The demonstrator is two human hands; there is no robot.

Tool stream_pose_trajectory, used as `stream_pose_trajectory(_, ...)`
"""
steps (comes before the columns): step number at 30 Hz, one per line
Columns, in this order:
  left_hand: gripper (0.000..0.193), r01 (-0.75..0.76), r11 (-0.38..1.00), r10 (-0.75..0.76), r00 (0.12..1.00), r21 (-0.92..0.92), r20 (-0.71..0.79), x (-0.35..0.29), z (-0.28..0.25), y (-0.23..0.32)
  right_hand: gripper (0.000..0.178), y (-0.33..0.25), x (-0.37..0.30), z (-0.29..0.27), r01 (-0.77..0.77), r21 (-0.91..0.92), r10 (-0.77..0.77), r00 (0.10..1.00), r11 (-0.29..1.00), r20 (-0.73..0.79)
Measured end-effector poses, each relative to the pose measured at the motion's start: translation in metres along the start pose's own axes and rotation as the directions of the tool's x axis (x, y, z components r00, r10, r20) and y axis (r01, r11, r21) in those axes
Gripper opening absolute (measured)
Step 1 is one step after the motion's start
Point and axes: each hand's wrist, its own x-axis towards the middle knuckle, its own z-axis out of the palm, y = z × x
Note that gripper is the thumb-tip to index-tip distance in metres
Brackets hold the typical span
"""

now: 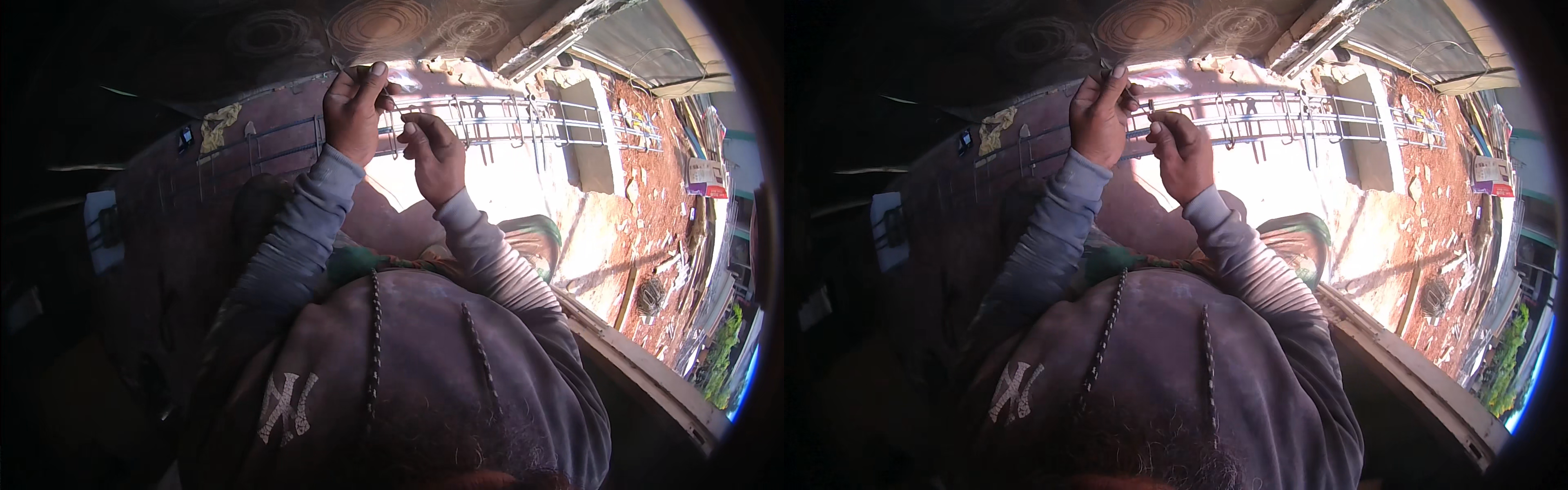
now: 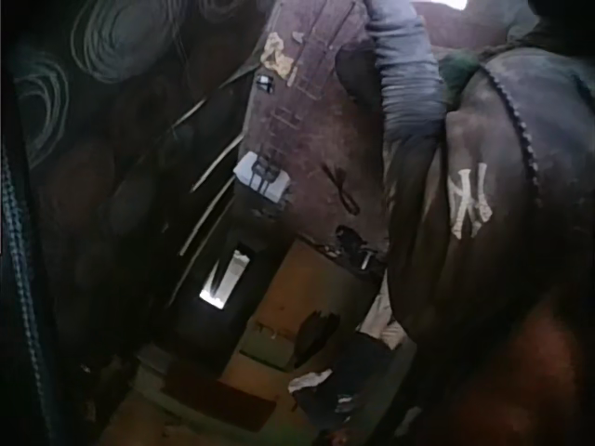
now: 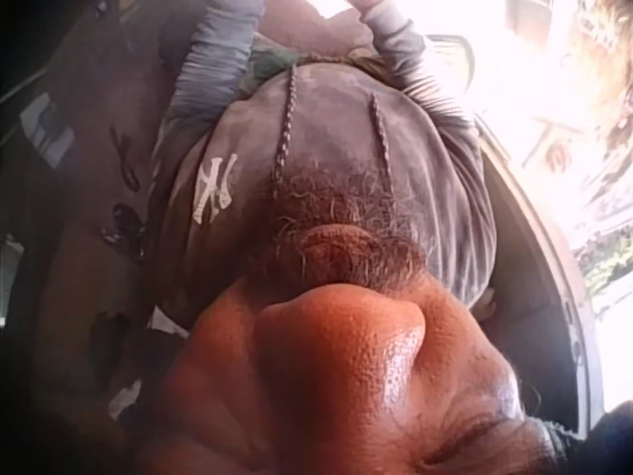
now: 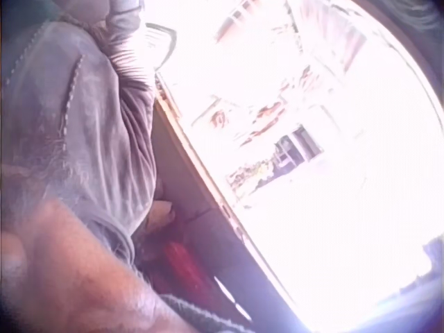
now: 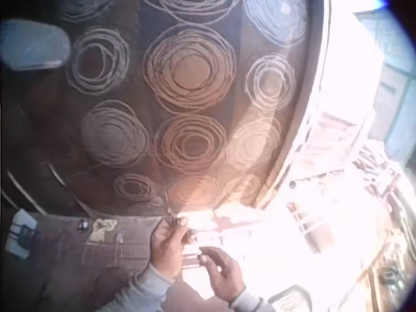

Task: The person ties metal rods together with wire using pliers to assemble a rebar cage.

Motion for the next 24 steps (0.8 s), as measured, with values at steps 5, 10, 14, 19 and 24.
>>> stream_pose_trajectory(5, 0.019, 0.127, 0.881, -0.115, 0.992, 0.456, -0.052, 0.001, -0.083, -0.085, 0.015, 0.113, -0.02, 0.007, -0.141, 0.184, 0.186, 0.949, 0.973, -0.254)
stream_pose_trajectory(10, 0.039, -0.012, 0.249, -0.249, 0.965, 0.968, 0.076, -0.029, -0.112, -0.136, 0.003, 0.147, -0.042, 0.008, -0.463, 0.519, 0.641, 0.73, 0.718, -0.236)
stream_pose_trajectory(14, 0.036, -0.126, 0.161, -0.178, 0.972, 0.979, 0.154, -0.035, -0.098, -0.148, 0.004, 0.175, -0.049, 0.011, -0.434, 0.512, 0.586, 0.791, 0.741, -0.177)
stream_pose_trajectory(19, 0.03, -0.112, 0.238, -0.242, 0.955, 0.965, 0.17, -0.029, -0.109, -0.148, 0.011, 0.183, -0.056, 0.001, -0.578, 0.362, 0.65, 0.752, 0.732, -0.114)
stream_pose_trajectory(24, 0.028, -0.142, 0.285, -0.228, 0.95, 0.948, 0.211, -0.025, -0.107, -0.156, 0.021, 0.226, -0.06, -0.021, -0.661, -0.135, 0.674, 0.725, 0.738, 0.141)
